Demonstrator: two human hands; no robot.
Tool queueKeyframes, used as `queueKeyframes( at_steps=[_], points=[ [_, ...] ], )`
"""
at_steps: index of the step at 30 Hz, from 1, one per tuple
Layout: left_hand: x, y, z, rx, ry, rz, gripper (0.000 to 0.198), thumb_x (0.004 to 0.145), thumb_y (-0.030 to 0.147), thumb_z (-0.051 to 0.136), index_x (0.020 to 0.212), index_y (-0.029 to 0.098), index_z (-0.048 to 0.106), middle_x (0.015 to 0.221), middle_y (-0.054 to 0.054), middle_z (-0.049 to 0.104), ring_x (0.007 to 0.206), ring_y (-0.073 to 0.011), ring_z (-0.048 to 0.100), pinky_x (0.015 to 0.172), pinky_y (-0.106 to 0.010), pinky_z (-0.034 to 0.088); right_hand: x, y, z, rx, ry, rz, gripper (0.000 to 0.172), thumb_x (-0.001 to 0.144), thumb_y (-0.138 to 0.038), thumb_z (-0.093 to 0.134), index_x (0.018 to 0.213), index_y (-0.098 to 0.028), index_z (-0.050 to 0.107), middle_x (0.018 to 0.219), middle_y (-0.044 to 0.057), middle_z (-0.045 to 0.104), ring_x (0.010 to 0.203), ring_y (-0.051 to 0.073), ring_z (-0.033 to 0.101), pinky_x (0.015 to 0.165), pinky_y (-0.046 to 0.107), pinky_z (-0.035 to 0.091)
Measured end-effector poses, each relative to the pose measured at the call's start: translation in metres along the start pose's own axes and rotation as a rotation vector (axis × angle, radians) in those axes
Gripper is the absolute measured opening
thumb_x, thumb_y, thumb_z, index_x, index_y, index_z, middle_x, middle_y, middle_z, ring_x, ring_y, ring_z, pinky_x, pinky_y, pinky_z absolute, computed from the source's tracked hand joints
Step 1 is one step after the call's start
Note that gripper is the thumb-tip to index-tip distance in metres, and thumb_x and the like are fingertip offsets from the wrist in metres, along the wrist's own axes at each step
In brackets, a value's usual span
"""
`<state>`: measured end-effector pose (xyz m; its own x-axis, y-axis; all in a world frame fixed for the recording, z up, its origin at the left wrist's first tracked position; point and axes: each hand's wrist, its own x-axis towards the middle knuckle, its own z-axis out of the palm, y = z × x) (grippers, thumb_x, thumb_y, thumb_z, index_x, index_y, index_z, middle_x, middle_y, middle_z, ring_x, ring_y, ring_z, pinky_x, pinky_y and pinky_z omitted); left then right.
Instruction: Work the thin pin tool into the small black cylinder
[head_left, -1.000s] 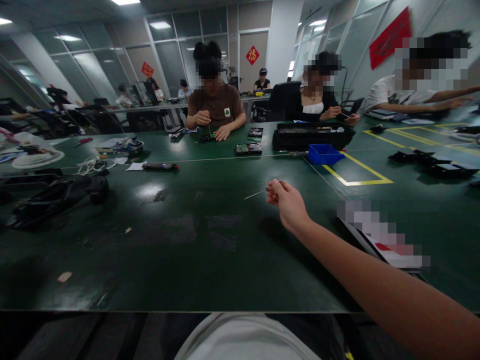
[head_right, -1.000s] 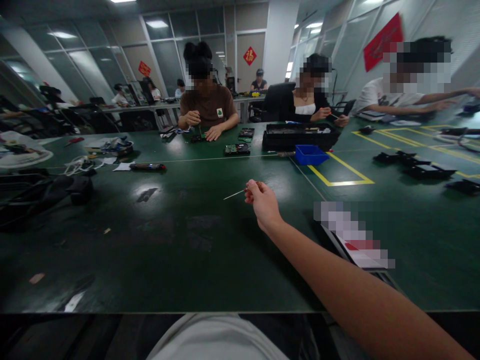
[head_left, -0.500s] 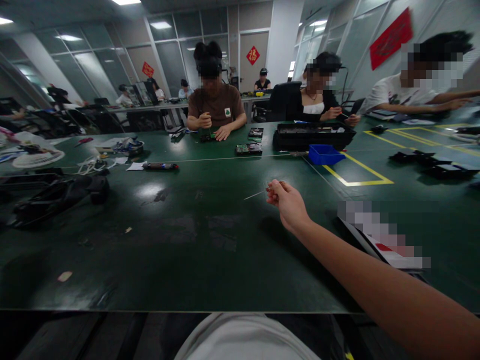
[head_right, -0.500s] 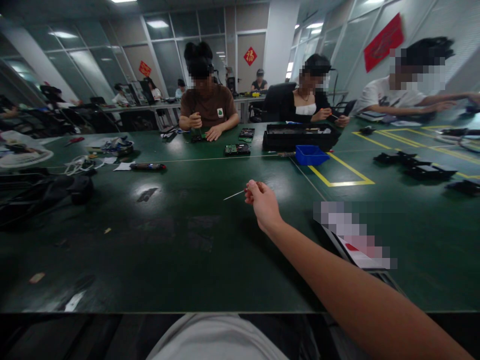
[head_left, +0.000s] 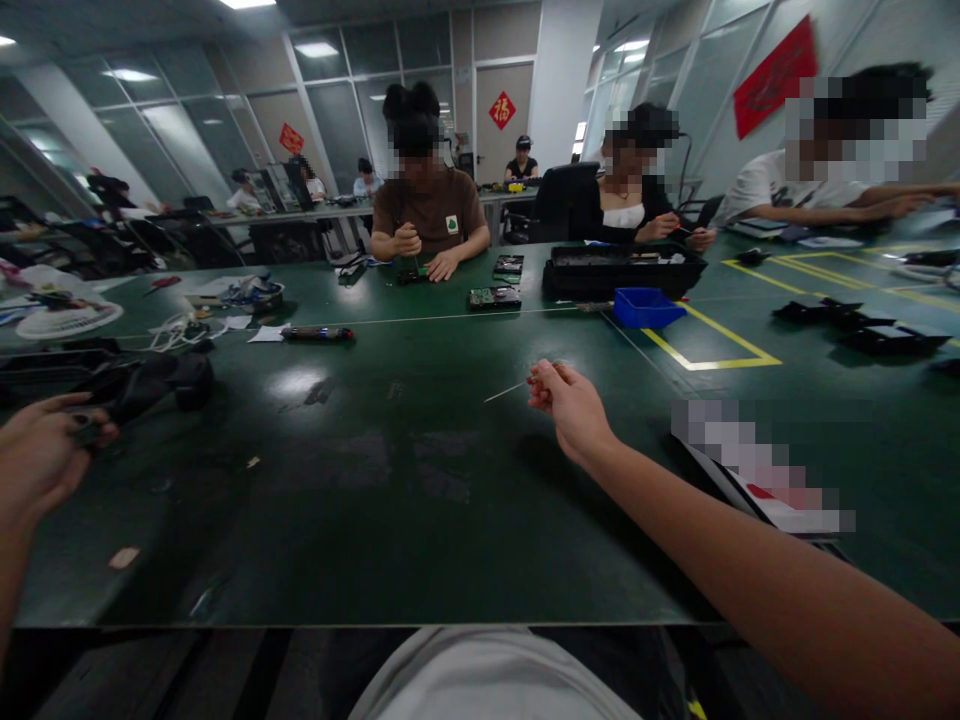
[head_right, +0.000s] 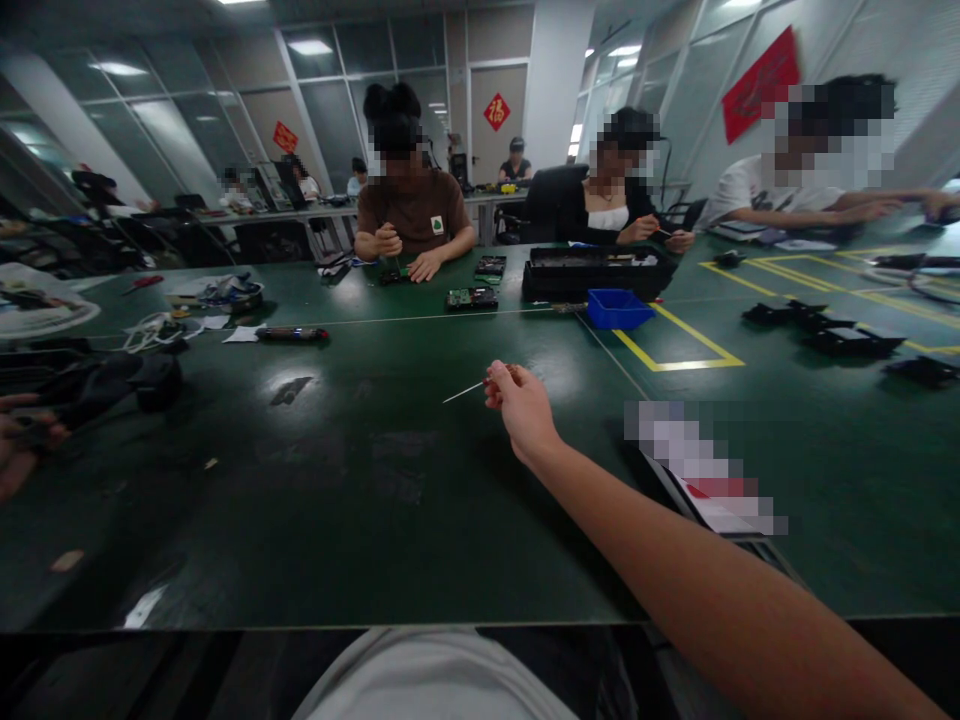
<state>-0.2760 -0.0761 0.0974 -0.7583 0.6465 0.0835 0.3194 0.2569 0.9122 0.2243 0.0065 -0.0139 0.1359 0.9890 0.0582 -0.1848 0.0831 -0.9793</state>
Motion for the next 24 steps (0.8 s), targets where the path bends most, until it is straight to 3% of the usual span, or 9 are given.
queueKeyframes(
  at_steps=[2, 4, 8, 14, 19, 22, 24],
  points=[
    [0.003, -0.003, 0.021, -0.135, -0.061, -0.009, 0.03, 0.068, -0.004, 0.052, 0.088, 0.019, 0.052, 0.069, 0.005, 0.051, 0.063, -0.0062, 0.049, 0.057, -0.011, 0.044, 0.001, 0.001, 0.0, 0.006, -0.003, -0.004, 0.03, 0.084, -0.051, 0.07, 0.087, -0.021, 0.069, 0.078, 0.0, 0.062, 0.069, 0.014, 0.056, 0.065, 0.029, 0.049],
    [-0.003, 0.002, 0.042, -0.207, -0.171, -0.022, 0.039, 0.058, -0.006, 0.048, 0.089, 0.018, 0.054, 0.073, 0.003, 0.053, 0.066, -0.0076, 0.052, 0.06, -0.014, 0.046, 0.001, 0.002, 0.0, 0.007, -0.004, -0.001, 0.03, 0.083, -0.051, 0.07, 0.086, -0.022, 0.069, 0.078, 0.0, 0.062, 0.068, 0.014, 0.056, 0.065, 0.029, 0.049],
    [-0.034, 0.022, 0.086, -0.193, -0.42, 0.022, 0.044, 0.061, -0.001, 0.047, 0.1, 0.017, 0.056, 0.076, 0.0, 0.055, 0.07, -0.0117, 0.052, 0.065, -0.019, 0.044, 0.0, 0.001, 0.001, -0.002, -0.012, 0.009, 0.029, 0.084, -0.05, 0.069, 0.086, -0.022, 0.069, 0.078, 0.0, 0.062, 0.068, 0.014, 0.056, 0.064, 0.029, 0.048],
    [-0.086, 0.045, 0.151, -0.164, -0.695, 0.106, 0.045, 0.063, 0.011, 0.053, 0.108, 0.015, 0.058, 0.075, 0.0, 0.056, 0.068, -0.0131, 0.051, 0.064, -0.024, 0.038, -0.003, -0.001, 0.001, -0.028, -0.037, -0.001, 0.028, 0.085, -0.05, 0.068, 0.086, -0.022, 0.069, 0.08, 0.001, 0.063, 0.07, 0.015, 0.056, 0.066, 0.03, 0.049],
    [-0.126, 0.056, 0.198, -0.288, -0.884, 0.093, 0.042, 0.06, 0.015, 0.053, 0.101, 0.014, 0.059, 0.078, -0.003, 0.058, 0.071, -0.0152, 0.054, 0.067, -0.027, 0.04, -0.003, -0.003, 0.0, -0.044, -0.045, -0.006, 0.028, 0.086, -0.05, 0.067, 0.088, -0.022, 0.069, 0.082, 0.002, 0.064, 0.071, 0.016, 0.058, 0.066, 0.031, 0.05],
    [-0.149, 0.059, 0.219, -0.336, -0.976, 0.059, 0.037, 0.069, 0.022, 0.05, 0.105, 0.015, 0.059, 0.084, -0.004, 0.058, 0.075, -0.0164, 0.056, 0.069, -0.029, 0.04, -0.005, -0.005, 0.0, -0.04, -0.059, 0.0, 0.031, 0.085, -0.052, 0.067, 0.087, -0.021, 0.069, 0.08, 0.002, 0.064, 0.071, 0.016, 0.059, 0.066, 0.031, 0.051],
    [-0.163, 0.056, 0.23, -0.233, -0.984, 0.124, 0.039, 0.073, 0.022, 0.052, 0.111, 0.017, 0.058, 0.092, -0.005, 0.06, 0.082, -0.0177, 0.058, 0.072, -0.03, 0.04, -0.006, -0.008, 0.001, -0.041, -0.056, 0.002, 0.032, 0.084, -0.053, 0.068, 0.083, -0.021, 0.068, 0.076, 0.001, 0.062, 0.067, 0.015, 0.057, 0.065, 0.031, 0.05]
  ],
)
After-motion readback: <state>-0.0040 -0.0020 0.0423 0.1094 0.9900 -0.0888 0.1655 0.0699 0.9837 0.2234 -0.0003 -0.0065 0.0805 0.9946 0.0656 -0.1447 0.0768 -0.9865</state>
